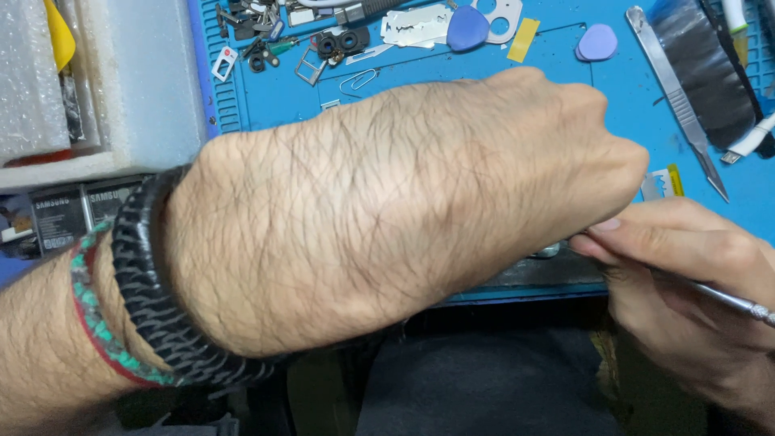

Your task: Using a thin metal prying tool to carefully separate the back cover from a smartphone on a repair mat.

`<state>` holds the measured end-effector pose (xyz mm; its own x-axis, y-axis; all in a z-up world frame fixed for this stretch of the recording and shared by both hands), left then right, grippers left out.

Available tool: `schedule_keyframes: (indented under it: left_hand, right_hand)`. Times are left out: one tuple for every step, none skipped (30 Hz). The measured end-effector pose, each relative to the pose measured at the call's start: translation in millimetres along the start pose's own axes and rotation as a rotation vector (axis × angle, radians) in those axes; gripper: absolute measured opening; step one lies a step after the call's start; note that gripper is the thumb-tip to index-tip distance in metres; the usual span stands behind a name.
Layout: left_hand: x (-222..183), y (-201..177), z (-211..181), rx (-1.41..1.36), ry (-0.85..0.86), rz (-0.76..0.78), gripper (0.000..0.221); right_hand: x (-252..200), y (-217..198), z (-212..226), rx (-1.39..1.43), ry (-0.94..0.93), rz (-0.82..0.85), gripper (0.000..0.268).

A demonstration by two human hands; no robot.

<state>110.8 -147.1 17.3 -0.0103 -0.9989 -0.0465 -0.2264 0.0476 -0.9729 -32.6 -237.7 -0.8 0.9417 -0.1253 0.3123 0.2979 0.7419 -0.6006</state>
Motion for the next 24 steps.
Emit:
schedule_keyframes:
  left_hand:
    - [1,5,14,-0.003,0.008,-0.009,0.019]
    - [-7,37,68,-0.007,0.016,-0.018,0.019]
    - [-23,71,118,-0.010,0.024,-0.027,0.018]
    - [-46,107,162,-0.013,0.031,-0.036,0.018]
    - [-47,113,165,-0.015,0.039,-0.046,0.018]
    - [-49,120,168,-0.017,0.047,-0.056,0.018]
    - [-51,129,170,-0.022,0.056,-0.067,0.017]
    - [-25,94,123,-0.027,0.064,-0.078,0.017]
    - [-8,55,72,-0.031,0.071,-0.089,0.017]
    - [-2,13,18,-0.034,0.078,-0.100,0.017]
    - [-1,5,3,-0.037,0.085,-0.111,0.016]
    - [-1,-4,-12,-0.039,0.091,-0.122,0.016]
    - [-1,-12,-28,-0.043,0.098,-0.133,0.016]
    - [-2,-15,-32,-0.047,0.106,-0.144,0.016]
    - [-3,-18,-37,-0.049,0.114,-0.155,0.015]
    - [-3,-22,-42,-0.051,0.122,-0.165,0.015]
    - [-4,-23,-44,-0.055,0.129,-0.176,0.015]
    - [-5,-24,-46,-0.058,0.135,-0.187,0.015]
    - [-6,-26,-48,-0.061,0.143,-0.196,0.014]
    - [-6,-26,-50,-0.064,0.150,-0.205,0.014]
    - [-6,-27,-52,-0.068,0.159,-0.214,0.014]
    - [-7,-29,-54,-0.072,0.168,-0.223,0.014]
    - [-6,-29,-55,-0.077,0.178,-0.233,0.013]
    - [-6,-30,-57,-0.081,0.188,-0.242,0.013]
  right_hand:
    - [-2,0,-7,0.029,0.018,-0.009,0.016]
    - [-2,1,-7,0.030,0.018,-0.009,0.016]
    - [-3,1,-11,0.039,0.041,-0.004,0.015]
    - [-3,2,-14,0.047,0.063,0.000,0.016]
    - [-3,1,-16,0.048,0.061,0.000,0.016]
    - [-4,2,-20,0.054,0.087,0.022,0.013]
    - [-5,3,-25,0.059,0.115,0.046,0.011]
    - [-5,4,-25,0.058,0.116,0.048,0.011]
    - [-5,2,-24,0.062,0.114,0.028,0.009]
    - [-5,1,-24,0.066,0.112,0.009,0.008]
    - [-5,0,-24,0.066,0.110,0.011,0.008]
    - [-5,0,-27,0.058,0.123,0.021,0.008]
    - [-6,0,-29,0.050,0.138,0.032,0.008]
    - [-10,0,-32,0.049,0.138,0.034,0.008]
    - [-13,-4,-33,0.061,0.116,-0.001,0.008]
    - [-17,-7,-34,0.074,0.095,-0.036,0.010]
    - [-17,-8,-32,0.074,0.094,-0.034,0.010]
    - [-17,-7,-34,0.051,0.137,-0.018,0.009]
    - [-17,-7,-37,0.028,0.180,-0.004,0.009]
    - [-17,-7,-38,0.030,0.180,-0.004,0.009]
    - [-17,-7,-37,0.020,0.155,-0.005,0.010]
    - [-17,-8,-36,0.010,0.130,-0.006,0.010]
    - [-16,-8,-35,0.009,0.132,-0.007,0.010]
    - [-15,-8,-31,0.009,0.115,-0.005,0.010]
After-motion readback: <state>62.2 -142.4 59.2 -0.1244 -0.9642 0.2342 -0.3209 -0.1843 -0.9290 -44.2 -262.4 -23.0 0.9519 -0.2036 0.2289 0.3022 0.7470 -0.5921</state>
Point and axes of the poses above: each hand's wrist, its own x-axis towards the middle knuckle, its own y-axis out of the palm, z = x × y, the point moved 10 cm from there along x, towards the middle knuckle, and after that the axes turned 6 degrees about y, right-handed, at the moved point
